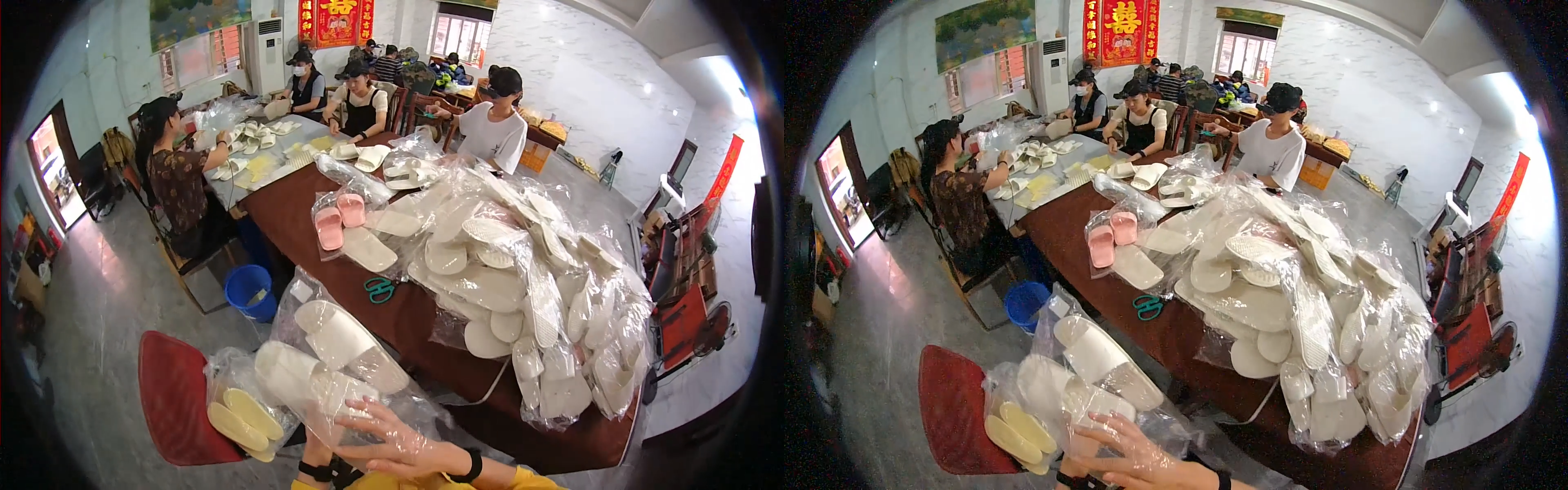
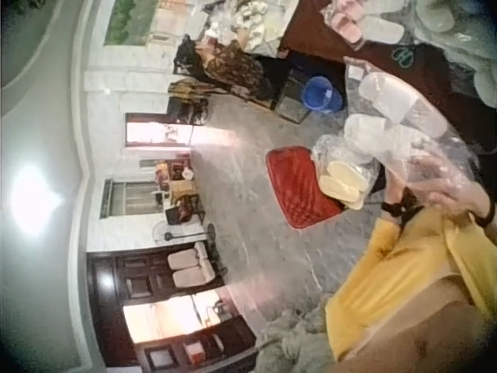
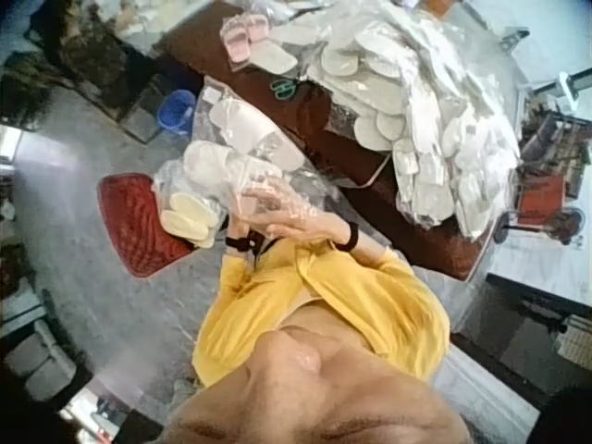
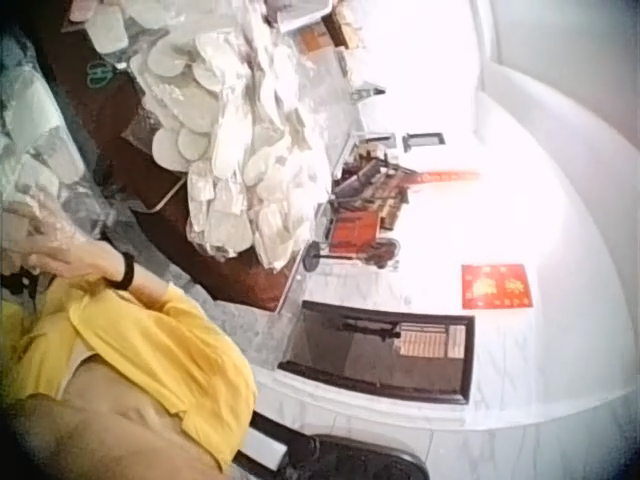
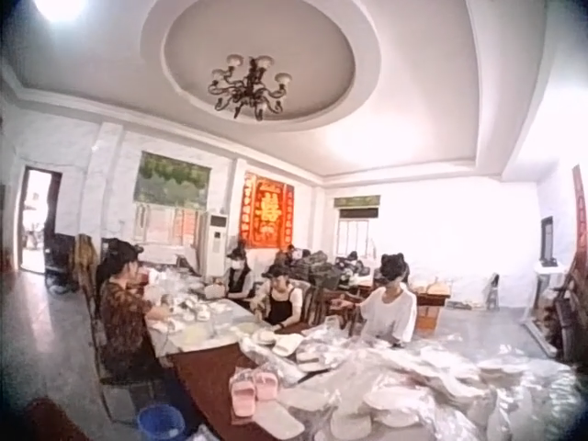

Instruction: Packaging white and pink slippers into plastic bags.

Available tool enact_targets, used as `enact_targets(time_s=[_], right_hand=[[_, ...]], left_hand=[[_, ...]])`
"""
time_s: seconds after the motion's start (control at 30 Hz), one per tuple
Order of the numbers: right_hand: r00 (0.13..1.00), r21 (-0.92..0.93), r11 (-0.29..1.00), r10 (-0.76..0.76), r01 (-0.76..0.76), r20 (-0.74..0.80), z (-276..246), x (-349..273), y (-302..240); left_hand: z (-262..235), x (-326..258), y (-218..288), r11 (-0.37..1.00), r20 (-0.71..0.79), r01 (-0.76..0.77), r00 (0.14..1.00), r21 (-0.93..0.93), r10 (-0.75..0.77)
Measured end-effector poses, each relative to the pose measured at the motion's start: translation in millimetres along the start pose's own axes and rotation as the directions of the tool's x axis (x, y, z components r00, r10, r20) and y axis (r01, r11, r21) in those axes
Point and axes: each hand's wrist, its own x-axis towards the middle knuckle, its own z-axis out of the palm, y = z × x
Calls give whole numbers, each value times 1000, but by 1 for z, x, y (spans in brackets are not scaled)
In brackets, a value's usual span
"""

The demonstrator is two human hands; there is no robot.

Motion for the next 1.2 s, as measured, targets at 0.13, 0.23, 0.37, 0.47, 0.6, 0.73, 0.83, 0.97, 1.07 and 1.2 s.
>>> enact_targets(time_s=[0.13, 0.23, 0.37, 0.47, 0.6, 0.73, 0.83, 0.97, 1.07, 1.2], right_hand=[[996, -25, 996, -85, 86, 18, -45, 37, 24], [986, -29, 993, -107, 112, 128, -71, 53, 44], [971, 102, 995, -29, 4, 238, -107, 51, 60], [969, 176, 982, 24, -69, 244, -140, 35, 94], [937, 317, 882, 335, -348, 95, -199, 24, 124], [718, 143, 887, 442, -440, -537, -239, 46, 153], [606, -166, 841, 220, -515, -764, -257, 85, 189], [433, 63, 734, 465, -676, -772, -263, 141, 266], [367, 271, 553, 775, -788, -515, -264, 168, 291], [234, 680, 402, 915, -613, -329, -236, 228, 329]], left_hand=[[32, 39, 45, 982, -33, -31, 999, 185, 38], [20, 54, 57, 947, -37, -61, 996, 314, 76], [50, 84, 93, 897, -98, -49, 990, 438, 102], [69, 130, 150, 838, -115, -38, 986, 544, 120], [64, 184, 206, 738, -87, -4, 993, 675, 85], [58, 253, 253, 616, -6, -7, 1000, 788, 18], [38, 306, 279, 546, 67, -37, 997, 837, -36], [-10, 371, 297, 847, 397, 137, 838, 514, -376], [23, 399, 351, 836, 420, 245, 774, 491, -474], [-46, 507, 401, 704, 388, 75, 791, 706, -473]])
